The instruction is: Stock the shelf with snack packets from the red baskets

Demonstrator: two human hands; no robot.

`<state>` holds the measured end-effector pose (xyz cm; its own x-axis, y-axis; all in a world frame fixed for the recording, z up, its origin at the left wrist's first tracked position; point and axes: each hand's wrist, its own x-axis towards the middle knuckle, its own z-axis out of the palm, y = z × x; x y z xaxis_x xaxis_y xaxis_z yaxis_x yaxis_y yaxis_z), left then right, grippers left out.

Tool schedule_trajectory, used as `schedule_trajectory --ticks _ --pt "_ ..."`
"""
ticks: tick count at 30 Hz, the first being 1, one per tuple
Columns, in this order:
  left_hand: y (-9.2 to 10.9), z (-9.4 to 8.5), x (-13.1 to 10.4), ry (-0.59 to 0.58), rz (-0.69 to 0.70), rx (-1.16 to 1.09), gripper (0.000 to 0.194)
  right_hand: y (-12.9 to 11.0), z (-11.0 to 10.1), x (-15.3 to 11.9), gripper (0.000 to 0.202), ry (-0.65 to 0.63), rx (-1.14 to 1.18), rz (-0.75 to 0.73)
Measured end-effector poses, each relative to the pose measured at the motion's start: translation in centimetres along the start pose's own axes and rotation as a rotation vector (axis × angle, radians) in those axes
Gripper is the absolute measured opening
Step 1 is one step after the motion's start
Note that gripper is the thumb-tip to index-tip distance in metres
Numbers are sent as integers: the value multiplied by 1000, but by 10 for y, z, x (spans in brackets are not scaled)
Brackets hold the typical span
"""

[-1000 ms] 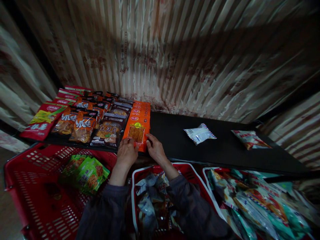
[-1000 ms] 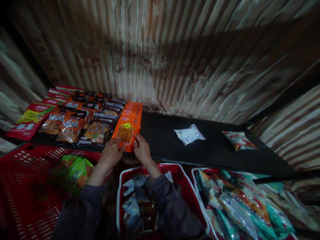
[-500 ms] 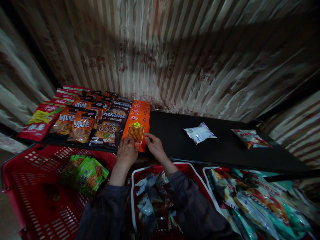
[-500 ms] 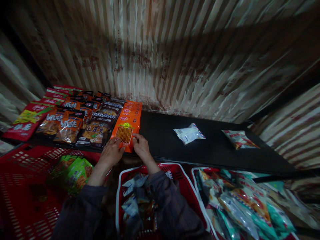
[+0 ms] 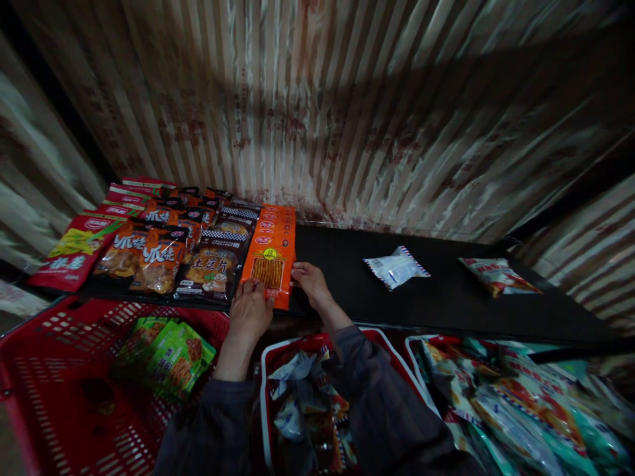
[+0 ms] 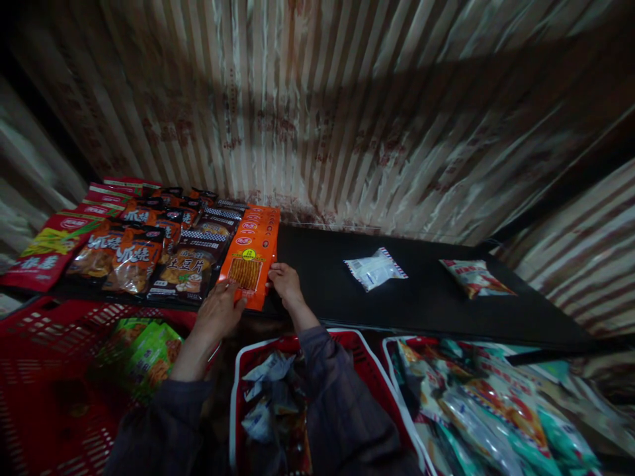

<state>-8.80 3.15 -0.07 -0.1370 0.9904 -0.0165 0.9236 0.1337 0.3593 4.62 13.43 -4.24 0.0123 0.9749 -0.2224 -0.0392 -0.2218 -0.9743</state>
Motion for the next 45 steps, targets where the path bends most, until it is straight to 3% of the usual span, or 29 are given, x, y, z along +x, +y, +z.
schedule_trajectory --ticks 40,45 --pt "-11 13 11 101 67 -79 35 -3 6 14 19 97 65 94" --pt "-13 18 12 164 88 -76 33 -2 7 15 19 117 76 91"
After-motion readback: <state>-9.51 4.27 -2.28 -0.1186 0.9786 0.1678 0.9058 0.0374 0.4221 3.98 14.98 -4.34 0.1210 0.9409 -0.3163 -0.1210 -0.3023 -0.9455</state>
